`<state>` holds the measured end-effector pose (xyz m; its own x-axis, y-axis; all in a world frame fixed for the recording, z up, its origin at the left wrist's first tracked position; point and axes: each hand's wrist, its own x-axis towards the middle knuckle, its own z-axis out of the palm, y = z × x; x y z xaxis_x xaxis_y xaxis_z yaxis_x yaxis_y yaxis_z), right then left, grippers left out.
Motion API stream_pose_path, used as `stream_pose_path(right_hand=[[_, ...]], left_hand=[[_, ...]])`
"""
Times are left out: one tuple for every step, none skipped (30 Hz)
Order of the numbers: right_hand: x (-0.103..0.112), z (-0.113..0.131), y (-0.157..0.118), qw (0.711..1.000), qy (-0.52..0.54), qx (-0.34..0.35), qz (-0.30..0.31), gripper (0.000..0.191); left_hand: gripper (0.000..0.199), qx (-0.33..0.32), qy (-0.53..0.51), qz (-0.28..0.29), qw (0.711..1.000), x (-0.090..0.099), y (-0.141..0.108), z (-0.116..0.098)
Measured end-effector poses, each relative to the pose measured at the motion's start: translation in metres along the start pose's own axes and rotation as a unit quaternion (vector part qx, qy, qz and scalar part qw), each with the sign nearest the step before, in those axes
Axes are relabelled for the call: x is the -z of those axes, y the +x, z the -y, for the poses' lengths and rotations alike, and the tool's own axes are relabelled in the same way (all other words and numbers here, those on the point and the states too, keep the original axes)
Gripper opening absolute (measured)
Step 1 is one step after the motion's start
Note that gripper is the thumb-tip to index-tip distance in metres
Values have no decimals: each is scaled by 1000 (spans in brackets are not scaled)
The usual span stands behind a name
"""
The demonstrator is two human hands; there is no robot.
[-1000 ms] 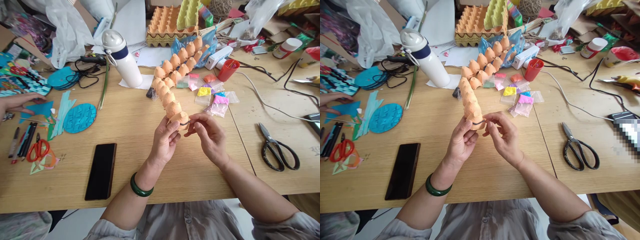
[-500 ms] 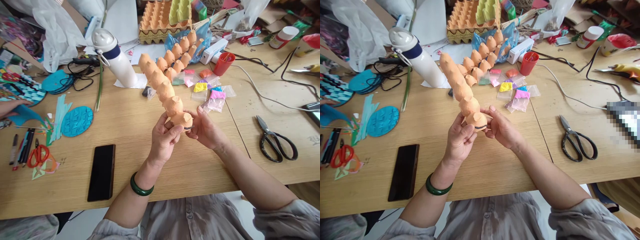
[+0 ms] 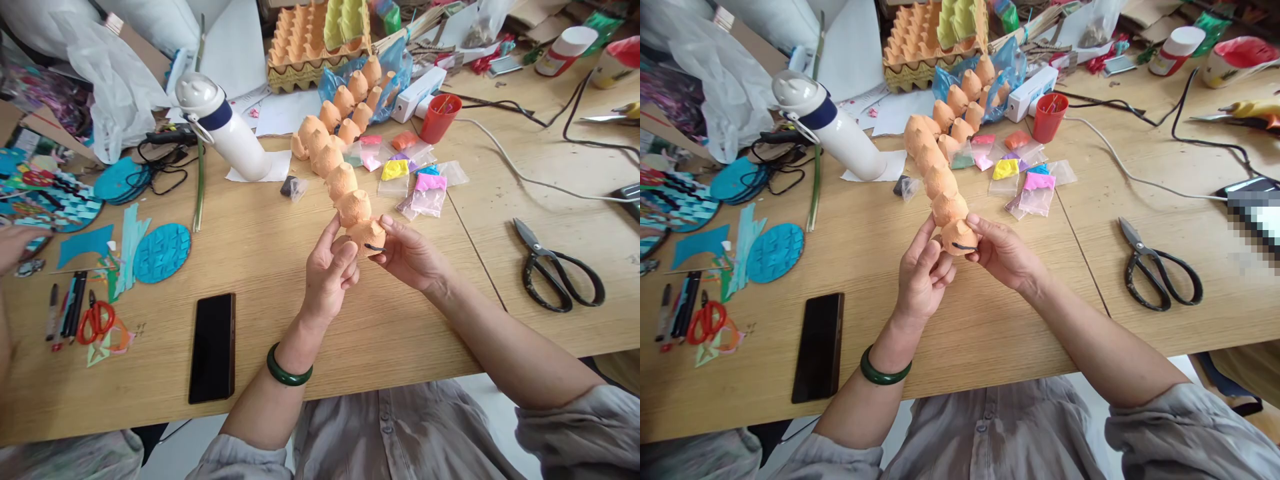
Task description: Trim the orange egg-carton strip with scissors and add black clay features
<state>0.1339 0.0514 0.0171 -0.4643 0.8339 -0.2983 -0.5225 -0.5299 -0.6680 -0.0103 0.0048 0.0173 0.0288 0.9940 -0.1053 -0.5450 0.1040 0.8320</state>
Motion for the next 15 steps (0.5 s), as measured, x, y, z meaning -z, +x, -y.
stream_pose_path(right_hand=[[0, 0, 0, 1000, 2, 0, 0, 37], [0, -1, 0, 1000, 4, -1, 0, 36], [0, -1, 0, 1000, 5, -2, -1, 36], [0, -2, 0, 1000, 6, -4, -1, 35], [0, -2, 0, 1000, 6, -4, 0, 35], [0, -3, -1, 1000, 5, -2, 3, 34], [0, -3, -1, 1000, 3, 2, 5, 34], [0, -4, -1, 1000, 0, 8, 8, 33], [-1, -4, -1, 1000, -5, 14, 12, 33], [-1, -5, -2, 1000, -10, 20, 15, 33], [-1, -5, -2, 999, -15, 24, 17, 33], [-1, -6, -2, 999, -19, 26, 19, 33], [-1, -6, -1, 999, -22, 26, 20, 34], [0, -6, -1, 999, -23, 26, 19, 34], [0, -6, 0, 999, -24, 24, 17, 34]], left_hand=[[73, 2, 7, -3, 1000, 0, 0, 0], [75, 2, 14, -9, 1000, 1, 0, 0], [77, 0, 21, -16, 1000, 1, 0, 0], [78, -2, 26, -22, 999, 2, 0, 1], [78, -5, 31, -27, 999, 2, 0, 1], [77, -8, 35, -32, 999, 2, 0, 1], [77, -10, 40, -36, 998, 3, 0, 2], [77, -13, 45, -40, 998, 3, 0, 2], [78, -17, 50, -43, 998, 3, 0, 3], [79, -22, 54, -45, 997, 3, 0, 4], [81, -27, 57, -45, 997, 3, 0, 5], [82, -32, 60, -45, 997, 3, 0, 6], [82, -35, 61, -45, 996, 3, 1, 7], [82, -38, 63, -45, 996, 4, 1, 8], [81, -40, 63, -44, 996, 5, 1, 8]])
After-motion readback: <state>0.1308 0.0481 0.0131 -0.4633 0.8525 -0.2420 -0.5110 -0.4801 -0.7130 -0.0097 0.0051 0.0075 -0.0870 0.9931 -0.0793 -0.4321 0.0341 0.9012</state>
